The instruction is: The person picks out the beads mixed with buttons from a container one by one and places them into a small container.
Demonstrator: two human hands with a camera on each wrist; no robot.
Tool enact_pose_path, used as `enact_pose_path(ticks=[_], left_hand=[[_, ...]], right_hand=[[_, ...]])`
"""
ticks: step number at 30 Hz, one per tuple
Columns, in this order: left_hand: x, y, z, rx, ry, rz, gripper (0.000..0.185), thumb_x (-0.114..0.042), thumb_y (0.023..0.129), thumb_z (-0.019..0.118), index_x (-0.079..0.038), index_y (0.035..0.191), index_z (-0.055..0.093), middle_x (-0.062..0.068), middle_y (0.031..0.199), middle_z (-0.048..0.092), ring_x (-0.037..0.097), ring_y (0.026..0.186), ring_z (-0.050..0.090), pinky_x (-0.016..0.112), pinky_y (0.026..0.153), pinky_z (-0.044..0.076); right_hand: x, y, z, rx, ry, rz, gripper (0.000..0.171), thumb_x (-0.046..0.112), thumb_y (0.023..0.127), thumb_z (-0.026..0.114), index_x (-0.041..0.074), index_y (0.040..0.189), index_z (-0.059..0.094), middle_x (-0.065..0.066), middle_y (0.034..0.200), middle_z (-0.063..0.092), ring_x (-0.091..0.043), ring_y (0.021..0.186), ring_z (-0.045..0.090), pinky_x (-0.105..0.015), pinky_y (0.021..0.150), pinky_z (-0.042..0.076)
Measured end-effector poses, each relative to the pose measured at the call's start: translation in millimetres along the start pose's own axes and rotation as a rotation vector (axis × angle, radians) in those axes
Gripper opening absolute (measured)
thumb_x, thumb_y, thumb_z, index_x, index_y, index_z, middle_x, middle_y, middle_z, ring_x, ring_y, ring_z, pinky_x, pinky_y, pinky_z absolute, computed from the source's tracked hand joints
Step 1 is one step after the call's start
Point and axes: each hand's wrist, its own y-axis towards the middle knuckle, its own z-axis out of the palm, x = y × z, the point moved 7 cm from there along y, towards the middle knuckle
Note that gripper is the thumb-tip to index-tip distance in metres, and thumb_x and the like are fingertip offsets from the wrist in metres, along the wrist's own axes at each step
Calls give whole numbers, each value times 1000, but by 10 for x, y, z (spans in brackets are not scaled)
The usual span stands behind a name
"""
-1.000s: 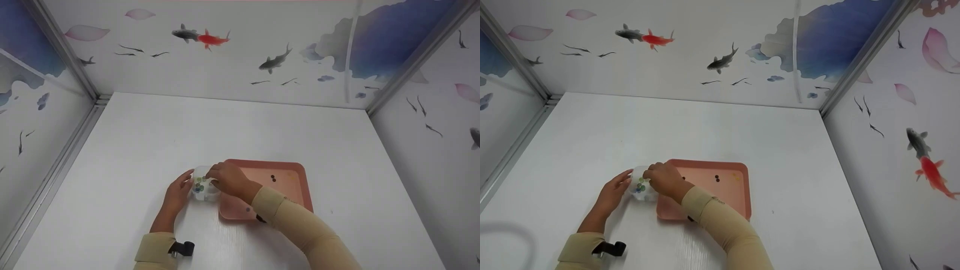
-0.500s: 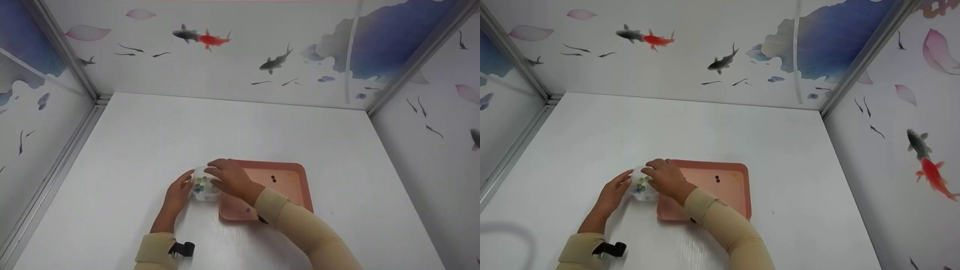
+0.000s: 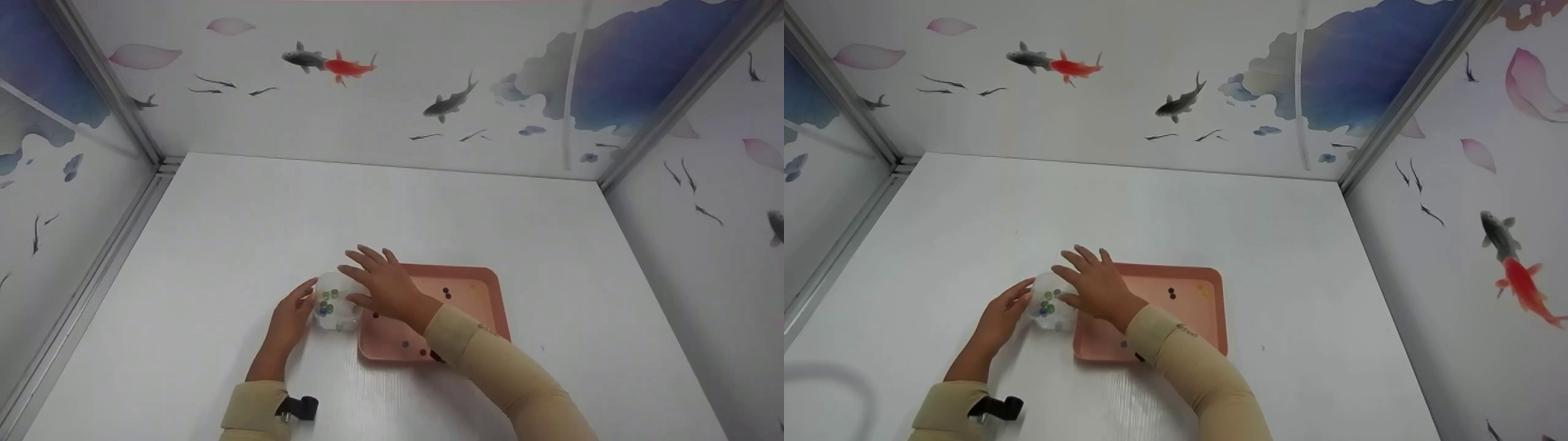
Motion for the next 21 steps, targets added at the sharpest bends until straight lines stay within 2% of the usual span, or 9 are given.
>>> enact_pose_path(ticks=[13,21], left_hand=[[-1,5,8,-2,4,7,45,-26,104,45,-18,147,41,18,147,43,39,135,41,54,109,34],[-4,-3,4,-9,-8,20,45,-27,104,45,-17,147,42,19,147,43,39,134,42,53,108,36]], right_hand=[[-76,-37,-89,-48,-3,23,61,48,94,58,23,147,41,-4,155,33,-26,145,25,-58,112,27],[-181,-66,-137,-62,55,78,62,46,93,60,23,147,40,-5,156,32,-27,145,24,-59,113,25]])
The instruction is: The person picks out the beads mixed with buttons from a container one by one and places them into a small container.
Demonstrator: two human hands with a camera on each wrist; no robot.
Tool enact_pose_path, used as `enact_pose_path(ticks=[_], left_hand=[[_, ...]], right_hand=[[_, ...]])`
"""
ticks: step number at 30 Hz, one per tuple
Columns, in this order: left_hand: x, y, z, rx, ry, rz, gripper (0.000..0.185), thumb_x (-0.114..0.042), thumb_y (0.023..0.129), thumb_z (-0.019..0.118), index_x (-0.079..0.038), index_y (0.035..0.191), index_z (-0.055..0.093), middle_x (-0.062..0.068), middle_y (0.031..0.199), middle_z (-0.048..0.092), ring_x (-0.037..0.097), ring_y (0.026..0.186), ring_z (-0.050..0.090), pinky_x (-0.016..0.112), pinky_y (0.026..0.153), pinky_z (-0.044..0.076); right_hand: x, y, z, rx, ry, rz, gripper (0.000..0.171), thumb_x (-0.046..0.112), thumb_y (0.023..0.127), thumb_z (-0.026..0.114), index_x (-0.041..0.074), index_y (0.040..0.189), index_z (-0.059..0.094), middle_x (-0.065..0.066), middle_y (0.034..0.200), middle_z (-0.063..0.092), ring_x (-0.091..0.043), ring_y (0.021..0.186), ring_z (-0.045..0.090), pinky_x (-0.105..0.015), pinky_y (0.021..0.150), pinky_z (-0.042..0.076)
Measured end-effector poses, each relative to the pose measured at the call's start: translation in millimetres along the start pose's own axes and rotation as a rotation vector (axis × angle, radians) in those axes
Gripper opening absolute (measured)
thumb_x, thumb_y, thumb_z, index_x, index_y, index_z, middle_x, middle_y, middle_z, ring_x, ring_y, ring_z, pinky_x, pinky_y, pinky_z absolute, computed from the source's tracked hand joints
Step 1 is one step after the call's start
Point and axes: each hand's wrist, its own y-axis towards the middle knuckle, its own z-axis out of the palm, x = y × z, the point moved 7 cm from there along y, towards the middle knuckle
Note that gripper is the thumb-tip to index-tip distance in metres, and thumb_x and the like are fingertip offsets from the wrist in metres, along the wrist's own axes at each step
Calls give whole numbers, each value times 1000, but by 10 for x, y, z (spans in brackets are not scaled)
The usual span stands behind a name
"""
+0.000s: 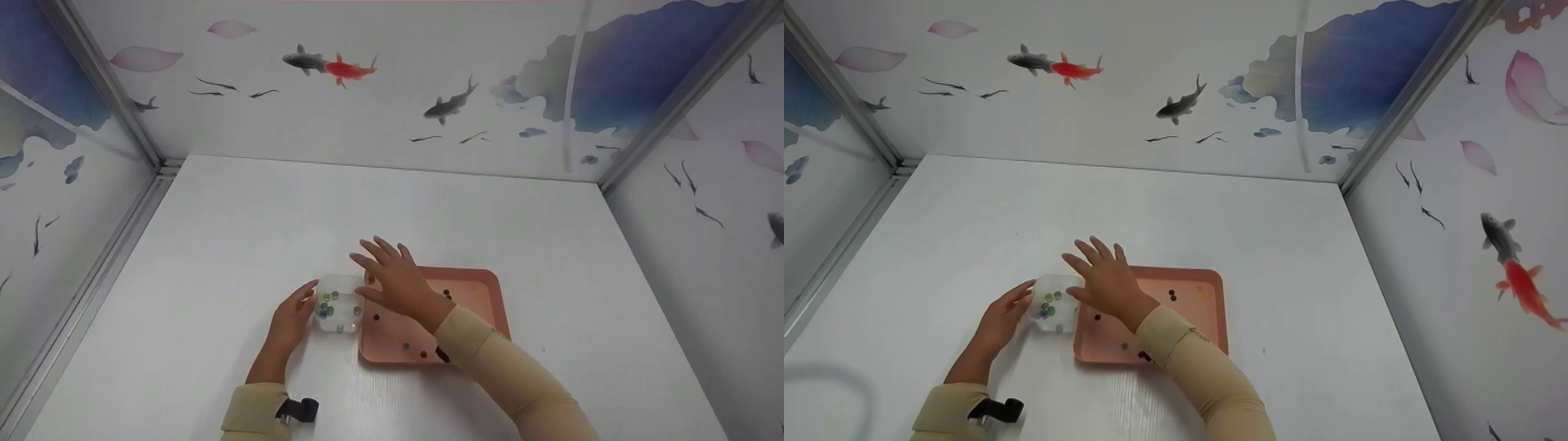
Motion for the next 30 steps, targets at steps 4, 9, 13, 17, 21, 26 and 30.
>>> enact_pose_path(ticks=[4,9,13,17,21,26,30], left_hand=[[-1,-8,2,1,7,17,45,-26,103,46,-15,147,42,20,146,44,40,132,43,52,107,38],[-3,-12,-1,0,1,22,44,-26,104,46,-14,146,42,21,145,44,39,131,44,52,107,38],[-10,-15,-10,-7,9,29,44,-26,104,46,-14,146,43,22,144,45,40,130,46,52,108,37],[-19,-16,-18,-10,14,35,44,-26,103,46,-14,146,43,22,144,45,40,131,45,53,108,36],[-27,-22,-24,-13,12,35,43,-24,104,45,-14,145,44,22,143,46,41,131,44,53,108,36],[-30,-24,-23,-13,6,27,43,-22,104,45,-13,145,44,22,143,46,41,131,44,53,108,36],[-29,-11,-17,-8,4,30,43,-22,104,45,-13,146,43,22,144,45,41,132,43,54,108,36]], right_hand=[[-44,-17,-52,-18,56,18,61,42,93,63,21,146,42,-6,154,36,-28,144,28,-58,112,27],[-121,-19,-66,-8,115,64,61,38,92,65,21,146,43,-6,153,37,-26,143,30,-54,112,29],[-153,-30,-62,-13,142,70,60,36,92,66,19,146,44,-6,152,38,-25,142,31,-52,111,32],[-179,-46,-66,-35,159,59,59,34,92,66,18,145,45,-7,151,40,-26,140,34,-51,110,33],[-211,-58,-78,-68,189,46,58,31,91,68,14,143,47,-10,148,43,-28,136,40,-52,107,36],[-282,-81,-86,-72,293,93,59,30,91,68,11,143,47,-13,147,44,-31,135,42,-55,106,37],[-342,-96,-75,-45,352,154,59,30,93,66,11,144,45,-13,149,42,-32,136,40,-55,107,37]])
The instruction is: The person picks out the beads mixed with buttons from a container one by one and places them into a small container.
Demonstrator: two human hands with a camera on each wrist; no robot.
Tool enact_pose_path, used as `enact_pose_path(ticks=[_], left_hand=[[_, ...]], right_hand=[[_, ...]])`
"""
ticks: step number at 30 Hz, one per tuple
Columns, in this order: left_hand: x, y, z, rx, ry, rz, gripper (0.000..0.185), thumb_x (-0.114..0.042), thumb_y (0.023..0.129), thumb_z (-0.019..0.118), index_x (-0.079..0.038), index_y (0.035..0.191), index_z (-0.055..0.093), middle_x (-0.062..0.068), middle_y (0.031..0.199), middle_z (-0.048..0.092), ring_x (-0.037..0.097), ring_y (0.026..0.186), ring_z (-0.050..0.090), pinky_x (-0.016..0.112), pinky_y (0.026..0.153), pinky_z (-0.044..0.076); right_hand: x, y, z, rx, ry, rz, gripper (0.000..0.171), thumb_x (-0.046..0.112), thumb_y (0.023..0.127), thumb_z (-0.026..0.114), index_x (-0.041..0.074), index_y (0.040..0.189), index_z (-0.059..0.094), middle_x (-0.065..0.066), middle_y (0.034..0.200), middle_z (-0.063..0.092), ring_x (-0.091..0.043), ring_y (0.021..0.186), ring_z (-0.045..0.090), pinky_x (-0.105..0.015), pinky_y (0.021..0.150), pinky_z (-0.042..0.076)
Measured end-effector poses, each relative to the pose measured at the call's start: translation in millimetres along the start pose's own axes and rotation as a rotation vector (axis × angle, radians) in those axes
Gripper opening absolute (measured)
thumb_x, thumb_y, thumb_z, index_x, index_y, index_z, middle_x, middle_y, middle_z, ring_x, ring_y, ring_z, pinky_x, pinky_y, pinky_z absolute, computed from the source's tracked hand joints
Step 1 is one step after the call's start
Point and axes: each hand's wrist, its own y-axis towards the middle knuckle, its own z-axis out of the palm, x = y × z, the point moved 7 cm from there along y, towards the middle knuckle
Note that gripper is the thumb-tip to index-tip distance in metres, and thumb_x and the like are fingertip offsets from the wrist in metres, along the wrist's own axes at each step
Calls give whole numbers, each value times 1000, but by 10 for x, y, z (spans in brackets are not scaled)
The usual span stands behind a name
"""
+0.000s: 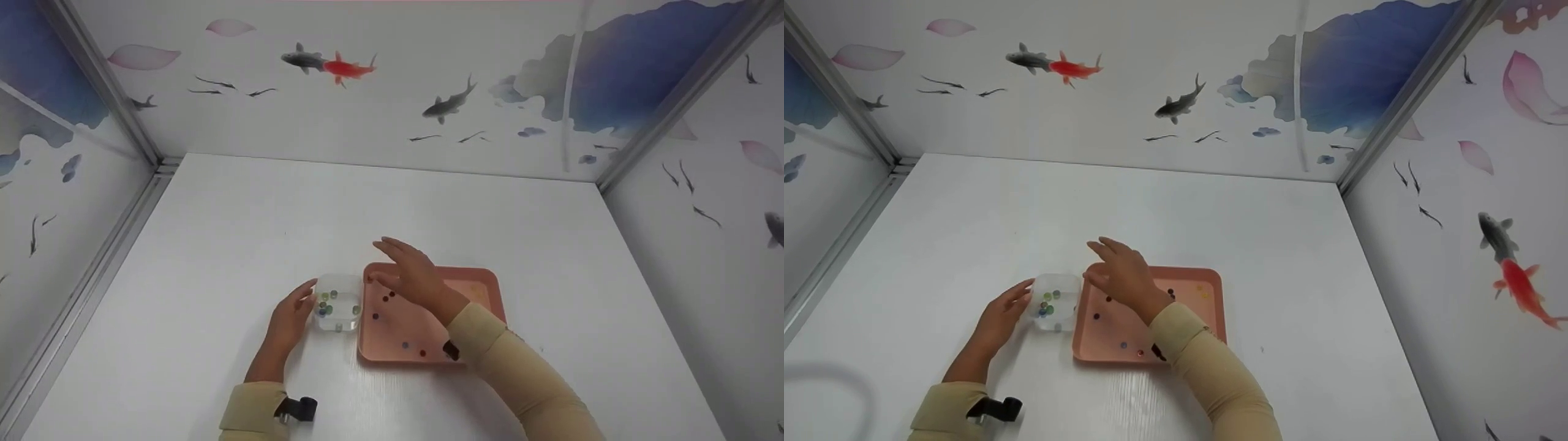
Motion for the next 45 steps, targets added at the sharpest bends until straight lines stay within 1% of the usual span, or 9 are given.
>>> enact_pose_path(ticks=[6,9,15,20,23,28,34,40,45], left_hand=[[35,28,13,6,-21,-14,43,-22,104,45,-16,146,42,20,145,44,39,133,43,53,107,37],[39,29,16,4,-23,-15,43,-23,104,45,-16,146,43,19,144,45,39,132,44,53,107,37],[34,20,20,5,-15,-9,43,-24,103,45,-15,146,43,20,144,45,39,131,45,53,108,37],[27,14,15,6,-24,2,43,-24,104,45,-14,146,43,22,144,45,39,130,45,53,108,37],[28,12,19,7,-21,-3,43,-24,104,45,-14,146,43,21,144,45,39,130,46,53,108,37],[25,10,19,3,-13,-6,43,-24,104,45,-14,146,43,21,144,45,39,131,45,53,108,36],[17,5,16,4,-10,-14,44,-24,103,45,-14,146,42,21,145,44,41,133,42,54,108,36],[23,13,21,3,1,-22,44,-24,103,46,-14,146,42,21,145,44,40,133,43,54,108,36],[19,6,17,2,-1,-16,44,-24,103,46,-14,146,43,21,145,44,40,133,42,55,108,35]], right_hand=[[-66,-4,0,9,45,54,60,32,94,65,11,145,43,-13,149,42,-29,138,39,-48,109,37],[-102,-16,-10,-4,119,90,60,31,93,65,11,145,44,-12,149,42,-29,138,38,-48,110,36],[-199,-18,12,11,291,217,65,38,91,66,14,146,43,-8,150,42,-27,138,38,-48,109,37],[-266,1,38,17,346,316,61,37,91,67,18,145,45,-6,147,46,-27,134,44,-47,105,42],[-287,14,38,5,355,333,56,30,93,66,18,144,47,-7,146,48,-28,133,46,-47,102,45],[-306,14,26,2,368,336,54,29,95,64,15,144,46,-8,146,46,-28,132,47,-47,102,46],[-330,10,38,13,438,341,51,24,95,63,9,142,47,-14,143,49,-30,129,50,-45,101,46],[-400,3,101,18,505,388,48,21,96,63,6,140,50,-14,139,53,-29,124,54,-43,99,49],[-437,4,122,28,514,431,46,19,96,62,6,138,51,-14,137,54,-29,123,55,-43,98,49]])
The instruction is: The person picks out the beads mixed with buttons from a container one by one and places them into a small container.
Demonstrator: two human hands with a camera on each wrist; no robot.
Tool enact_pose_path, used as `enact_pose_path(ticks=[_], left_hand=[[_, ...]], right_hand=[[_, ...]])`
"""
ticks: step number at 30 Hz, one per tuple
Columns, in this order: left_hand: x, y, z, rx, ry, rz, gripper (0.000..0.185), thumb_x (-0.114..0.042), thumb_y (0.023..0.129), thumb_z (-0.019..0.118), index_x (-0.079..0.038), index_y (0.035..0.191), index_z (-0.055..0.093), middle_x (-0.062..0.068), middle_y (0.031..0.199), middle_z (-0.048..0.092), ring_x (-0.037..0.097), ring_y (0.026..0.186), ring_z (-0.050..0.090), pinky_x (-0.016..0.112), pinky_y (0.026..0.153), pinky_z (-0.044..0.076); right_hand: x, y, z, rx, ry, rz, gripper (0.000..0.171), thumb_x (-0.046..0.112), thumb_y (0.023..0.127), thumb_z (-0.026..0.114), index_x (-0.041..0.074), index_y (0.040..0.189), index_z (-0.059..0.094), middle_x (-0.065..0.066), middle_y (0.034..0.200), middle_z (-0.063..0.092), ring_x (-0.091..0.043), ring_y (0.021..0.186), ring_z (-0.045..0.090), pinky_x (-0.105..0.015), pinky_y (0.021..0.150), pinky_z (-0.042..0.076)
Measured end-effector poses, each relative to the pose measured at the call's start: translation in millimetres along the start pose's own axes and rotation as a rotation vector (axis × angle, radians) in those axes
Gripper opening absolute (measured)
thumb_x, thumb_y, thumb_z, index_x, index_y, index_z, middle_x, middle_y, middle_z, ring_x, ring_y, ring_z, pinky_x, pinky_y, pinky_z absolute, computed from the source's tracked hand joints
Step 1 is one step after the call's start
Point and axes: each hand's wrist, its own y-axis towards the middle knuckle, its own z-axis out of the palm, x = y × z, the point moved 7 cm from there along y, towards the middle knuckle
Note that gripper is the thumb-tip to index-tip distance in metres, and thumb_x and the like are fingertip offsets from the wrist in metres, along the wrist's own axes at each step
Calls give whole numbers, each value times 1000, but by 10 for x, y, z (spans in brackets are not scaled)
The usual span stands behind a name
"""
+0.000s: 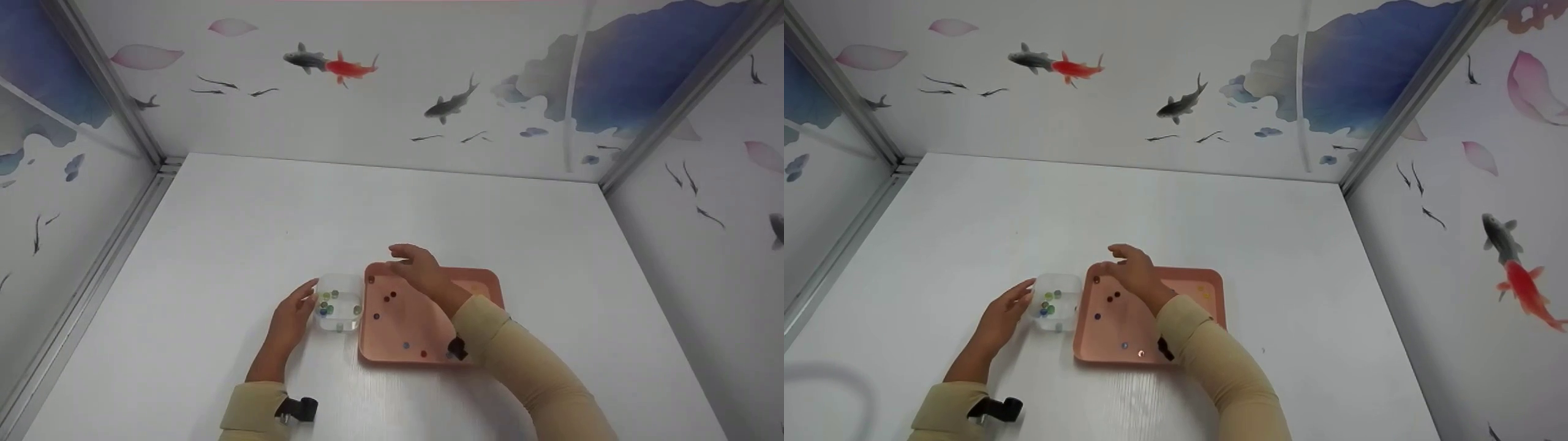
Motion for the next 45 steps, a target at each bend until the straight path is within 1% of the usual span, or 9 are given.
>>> enact_pose_path(ticks=[7,13,17,21,28,35,38,43,45], left_hand=[[2,-5,-5,1,-16,3,44,-24,103,46,-15,146,43,21,145,44,41,133,42,55,108,35],[12,-3,-6,0,-4,-6,44,-25,103,45,-15,146,43,21,144,45,40,133,42,54,108,35],[4,-5,-6,0,-5,5,43,-24,103,46,-15,146,43,21,144,45,40,132,43,55,107,36],[-7,-8,-8,-1,-9,19,43,-22,103,47,-14,145,44,22,143,46,41,131,44,54,107,37],[-21,-10,-18,-11,12,28,42,-21,103,46,-12,145,44,23,142,47,42,130,45,54,106,37],[3,5,-4,-12,18,6,43,-22,103,47,-14,145,44,21,142,48,40,130,46,53,107,37],[3,5,5,-7,20,8,43,-22,103,47,-14,145,44,21,142,47,40,130,45,53,107,38],[-9,-4,-6,-5,16,9,43,-22,103,46,-14,146,44,21,143,47,40,131,45,54,107,38],[-9,-7,-9,-3,8,0,43,-23,103,46,-15,146,43,21,143,46,40,131,44,53,106,38]], right_hand=[[-65,40,24,14,44,89,44,16,96,61,6,138,52,-13,136,55,-30,126,53,-43,100,48],[-99,40,51,24,79,104,43,18,95,62,4,135,54,-16,134,56,-32,125,52,-46,100,47],[-112,38,82,47,144,106,45,17,93,63,-1,133,54,-19,132,57,-34,123,53,-49,101,46],[-118,42,103,54,167,110,44,14,92,63,-4,131,55,-19,129,58,-34,120,55,-50,100,46],[-129,46,152,57,221,189,45,17,92,66,0,132,56,-17,131,57,-31,120,56,-49,102,44],[-176,78,210,34,228,247,39,14,91,67,2,128,60,-14,124,62,-28,113,60,-47,100,47],[-201,99,227,19,221,267,37,13,90,68,4,126,62,-13,121,64,-27,112,61,-47,99,47],[-231,142,250,5,217,311,39,14,90,68,6,127,61,-13,127,61,-26,114,60,-45,99,47],[-228,153,262,6,228,307,39,11,90,68,5,128,61,-14,128,60,-28,114,60,-44,98,49]])
